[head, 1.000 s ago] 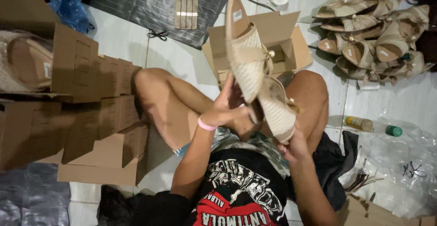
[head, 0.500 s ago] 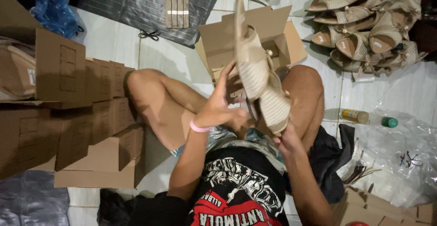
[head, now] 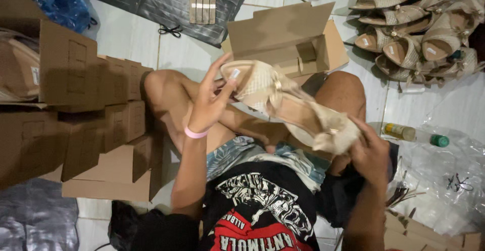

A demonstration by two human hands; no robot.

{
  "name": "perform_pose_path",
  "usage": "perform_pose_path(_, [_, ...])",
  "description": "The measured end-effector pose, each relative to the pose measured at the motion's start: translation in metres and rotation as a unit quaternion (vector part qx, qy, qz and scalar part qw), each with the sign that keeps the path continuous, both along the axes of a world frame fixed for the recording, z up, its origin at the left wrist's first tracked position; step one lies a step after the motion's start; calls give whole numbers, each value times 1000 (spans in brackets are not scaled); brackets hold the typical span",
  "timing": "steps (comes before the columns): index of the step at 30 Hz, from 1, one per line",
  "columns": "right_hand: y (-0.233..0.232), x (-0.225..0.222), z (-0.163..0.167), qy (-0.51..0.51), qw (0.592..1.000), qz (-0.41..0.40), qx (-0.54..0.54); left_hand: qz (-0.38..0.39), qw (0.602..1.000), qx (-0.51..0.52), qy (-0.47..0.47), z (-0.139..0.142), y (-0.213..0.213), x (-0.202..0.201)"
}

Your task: The person sits on the floor and packs beige high-heeled shoes into cardboard boxes. They wipe the shoes with a black cloth, place them in the box, and close the lid. The process is repeated for multiple pairs of shoes.

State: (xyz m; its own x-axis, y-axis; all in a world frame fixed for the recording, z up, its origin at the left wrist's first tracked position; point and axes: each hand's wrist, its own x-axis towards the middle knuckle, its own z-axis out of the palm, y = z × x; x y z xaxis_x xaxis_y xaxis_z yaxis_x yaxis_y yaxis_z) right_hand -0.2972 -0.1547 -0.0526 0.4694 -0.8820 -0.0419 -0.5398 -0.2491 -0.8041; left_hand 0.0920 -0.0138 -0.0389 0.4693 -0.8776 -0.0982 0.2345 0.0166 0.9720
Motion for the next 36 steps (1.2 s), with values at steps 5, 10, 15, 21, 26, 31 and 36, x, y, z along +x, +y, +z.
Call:
perform_pose_path(5, [0, -57, -9, -112, 988, -106, 16, 57, 993, -21, 104, -6, 1, 2])
perform_pose_path(10, [10, -81, -31, -266, 939, -191, 102, 61, 990, -25, 127, -15, 1, -5])
perform_pose_path(15, [12, -82, -38, -294, 924, -210, 127, 42, 994, -18, 96, -16, 1, -10])
perform_pose_path(21, [11, -72, -33, -281, 925, -212, 144, 31, 993, -13, 117, -14, 6, -17])
perform_pose_path(26, [8, -71, -37, -313, 918, -183, 163, 37, 992, -19, 123, -19, 4, -24])
perform_pose_path(31, [2, -82, -59, -313, 921, -171, 159, 35, 993, -22, 112, -21, 3, -27])
perform_pose_path(36, [0, -90, -72, -351, 903, -210, 128, 36, 988, -43, 144, -19, 7, -30])
